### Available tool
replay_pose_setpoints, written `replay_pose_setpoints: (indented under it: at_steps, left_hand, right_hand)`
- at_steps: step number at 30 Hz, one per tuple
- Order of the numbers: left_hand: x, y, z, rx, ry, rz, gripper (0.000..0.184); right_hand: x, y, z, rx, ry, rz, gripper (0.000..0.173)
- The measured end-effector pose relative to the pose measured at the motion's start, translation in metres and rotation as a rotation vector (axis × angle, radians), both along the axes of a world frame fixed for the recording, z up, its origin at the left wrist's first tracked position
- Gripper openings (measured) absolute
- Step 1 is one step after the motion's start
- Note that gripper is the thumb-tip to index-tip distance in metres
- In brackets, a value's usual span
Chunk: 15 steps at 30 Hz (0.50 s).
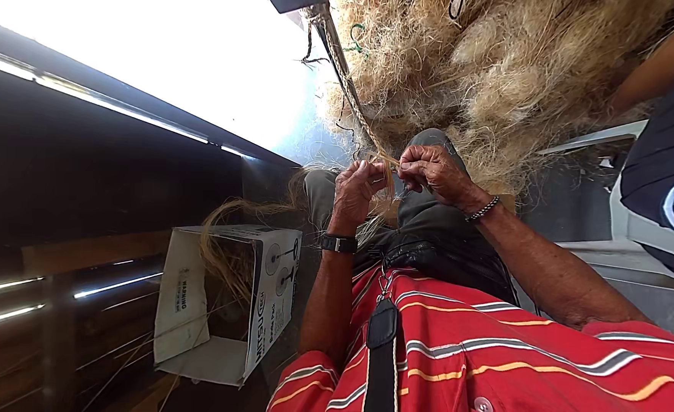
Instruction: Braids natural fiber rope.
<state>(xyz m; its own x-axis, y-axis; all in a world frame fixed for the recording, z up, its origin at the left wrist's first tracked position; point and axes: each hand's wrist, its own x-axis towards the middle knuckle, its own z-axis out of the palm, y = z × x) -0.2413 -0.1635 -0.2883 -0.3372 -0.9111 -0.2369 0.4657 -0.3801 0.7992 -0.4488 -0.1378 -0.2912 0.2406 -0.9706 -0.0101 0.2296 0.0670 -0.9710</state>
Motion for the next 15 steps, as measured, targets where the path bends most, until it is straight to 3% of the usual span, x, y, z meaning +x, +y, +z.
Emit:
replay_pose_setpoints:
  at_steps: [8, 15]
  left_hand:
    - [0.006, -0.004, 0.001, -0.088, -0.271, -0.099, 0.022]
    - [0.002, -0.006, 0.014, -0.136, -0.299, -0.147, 0.021]
  right_hand:
    - [-0.001, 0.002, -0.004, 0.038, -0.041, -0.035, 0.018]
    - [0.001, 0.004, 0.000, -0.016, 0.079, -0.049, 0.017]
